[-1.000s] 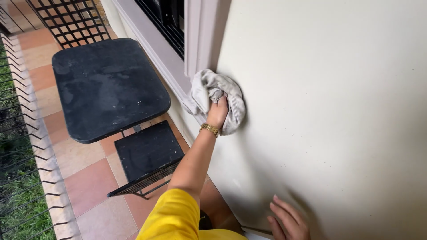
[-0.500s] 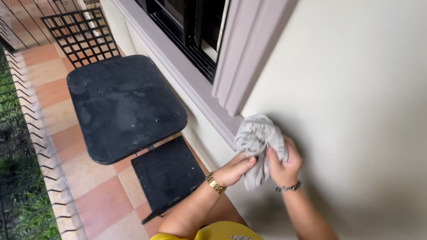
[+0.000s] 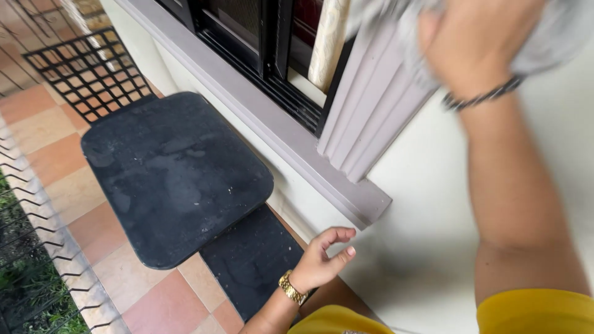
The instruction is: Cleaning various outdoor surfaces including a railing, window frame, and patio table with a cloth.
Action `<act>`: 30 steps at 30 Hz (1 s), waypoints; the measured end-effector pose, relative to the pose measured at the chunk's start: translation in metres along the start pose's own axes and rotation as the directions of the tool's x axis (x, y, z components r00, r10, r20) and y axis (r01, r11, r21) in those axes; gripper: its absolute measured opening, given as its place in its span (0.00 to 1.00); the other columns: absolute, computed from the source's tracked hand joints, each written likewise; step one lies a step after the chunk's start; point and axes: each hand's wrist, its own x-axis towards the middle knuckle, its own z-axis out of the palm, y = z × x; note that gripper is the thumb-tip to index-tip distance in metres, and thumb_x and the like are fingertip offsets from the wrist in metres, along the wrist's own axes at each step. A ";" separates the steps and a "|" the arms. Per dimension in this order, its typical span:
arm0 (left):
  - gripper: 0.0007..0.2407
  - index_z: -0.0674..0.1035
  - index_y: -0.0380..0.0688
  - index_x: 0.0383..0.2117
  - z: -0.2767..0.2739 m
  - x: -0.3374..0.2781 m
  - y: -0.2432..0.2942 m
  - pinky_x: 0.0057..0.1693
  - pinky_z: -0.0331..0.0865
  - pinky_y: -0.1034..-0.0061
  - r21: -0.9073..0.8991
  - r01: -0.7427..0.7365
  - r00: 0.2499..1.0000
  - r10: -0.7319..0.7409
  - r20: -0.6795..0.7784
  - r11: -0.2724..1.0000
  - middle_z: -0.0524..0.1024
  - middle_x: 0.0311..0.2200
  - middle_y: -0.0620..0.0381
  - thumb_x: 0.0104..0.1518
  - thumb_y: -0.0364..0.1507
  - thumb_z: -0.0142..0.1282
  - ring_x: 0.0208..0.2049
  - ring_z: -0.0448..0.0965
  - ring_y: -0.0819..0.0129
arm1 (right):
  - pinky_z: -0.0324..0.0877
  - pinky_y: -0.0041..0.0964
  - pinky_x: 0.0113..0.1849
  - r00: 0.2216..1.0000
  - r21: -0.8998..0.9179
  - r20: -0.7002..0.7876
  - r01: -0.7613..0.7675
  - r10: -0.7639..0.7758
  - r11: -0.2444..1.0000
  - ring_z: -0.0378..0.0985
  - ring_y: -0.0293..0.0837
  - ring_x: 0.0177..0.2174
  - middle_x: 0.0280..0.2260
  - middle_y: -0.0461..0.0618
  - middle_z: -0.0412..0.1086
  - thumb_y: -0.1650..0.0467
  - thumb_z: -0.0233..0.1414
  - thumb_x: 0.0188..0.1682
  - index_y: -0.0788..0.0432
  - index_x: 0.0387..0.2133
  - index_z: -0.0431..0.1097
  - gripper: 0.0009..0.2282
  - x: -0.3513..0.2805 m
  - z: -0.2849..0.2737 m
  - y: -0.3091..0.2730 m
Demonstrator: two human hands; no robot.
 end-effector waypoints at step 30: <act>0.11 0.80 0.38 0.44 -0.034 -0.049 -0.018 0.48 0.76 0.78 0.162 0.068 0.967 -0.025 -0.255 0.984 0.83 0.41 0.55 0.54 0.24 0.61 0.40 0.82 0.69 | 0.46 0.49 0.60 0.898 0.687 0.256 0.091 -0.358 0.720 0.64 0.46 0.40 0.36 0.45 0.70 0.61 0.53 0.39 0.52 0.35 0.73 0.13 -0.241 -0.053 -0.189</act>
